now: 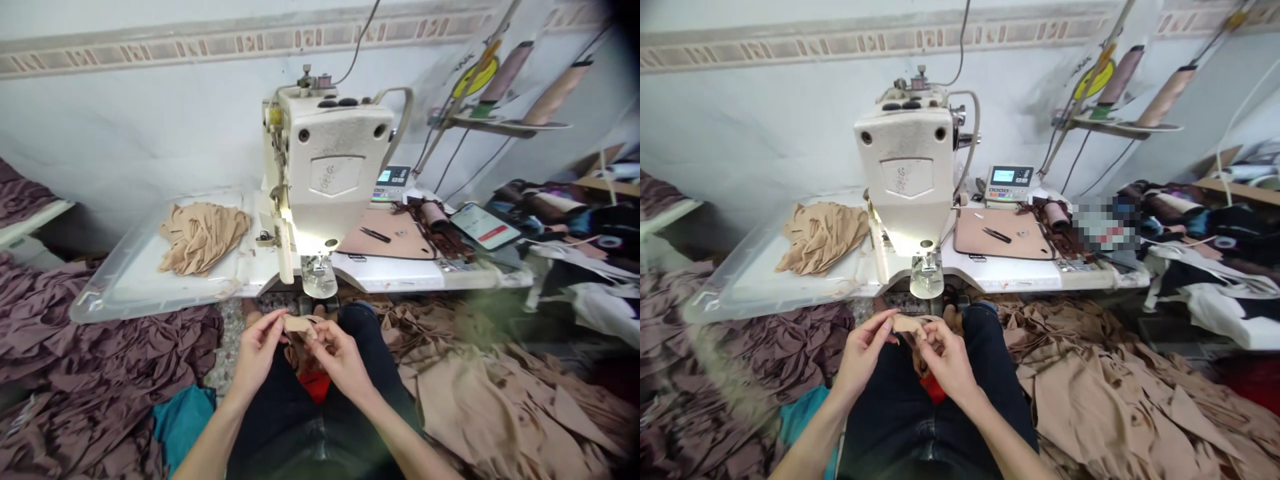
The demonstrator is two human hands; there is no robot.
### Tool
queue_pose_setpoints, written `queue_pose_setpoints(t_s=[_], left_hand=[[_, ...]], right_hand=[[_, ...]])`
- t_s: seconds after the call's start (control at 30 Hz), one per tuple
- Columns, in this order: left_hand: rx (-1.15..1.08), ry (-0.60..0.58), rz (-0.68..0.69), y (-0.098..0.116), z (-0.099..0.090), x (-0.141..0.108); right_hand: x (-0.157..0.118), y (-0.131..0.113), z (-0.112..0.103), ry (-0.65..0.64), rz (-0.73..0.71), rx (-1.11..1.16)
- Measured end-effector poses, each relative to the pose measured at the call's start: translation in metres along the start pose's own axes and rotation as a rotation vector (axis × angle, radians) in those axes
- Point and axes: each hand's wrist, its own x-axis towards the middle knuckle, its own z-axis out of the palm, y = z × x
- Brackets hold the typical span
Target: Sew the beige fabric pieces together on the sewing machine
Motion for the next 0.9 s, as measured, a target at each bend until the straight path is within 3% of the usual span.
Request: queue_pose_setpoints(t_s=[0.17, 0.27, 0.33, 0.43, 0.5, 0.63, 0.77, 0.9], left_hand=[[0.318, -0.251, 0.140, -0.002, -0.011, 0.004], [0.362, -0.380, 0.144, -0.003, -0.005, 0.002], [0.384, -0.368, 0.192, -0.003, 0.001, 0.001], [0.497, -0.292, 0.291, -0.005, 0.003, 0.004], [0.577, -0.292, 0.299, -0.006, -0.002, 0.007], [0.635, -0.440, 0.236, -0.008, -0.014, 0.009], [0.329, -0.655, 0.012, -0.012, -0.007, 0.000], [0.019, -0.621, -0.184, -0.013, 0.008, -0.007]], right_hand=[[0.015, 0.006, -0.039, -0.107, 0.191, 0.298], [0.016, 0.009, -0.041, -0.075, 0.217, 0.365], [0.010, 0.012, -0.030, -0.096, 0.194, 0.379], [-0.006, 0.020, -0.012, -0.297, 0.203, 0.362], [-0.014, 0.025, -0.009, -0.349, 0.218, 0.279], [-0.013, 0.022, -0.032, -0.278, 0.195, 0.070], [-0.001, 0.001, -0.062, -0.470, 0.184, 0.012], [0.009, -0.017, -0.075, -0.554, 0.137, -0.015]])
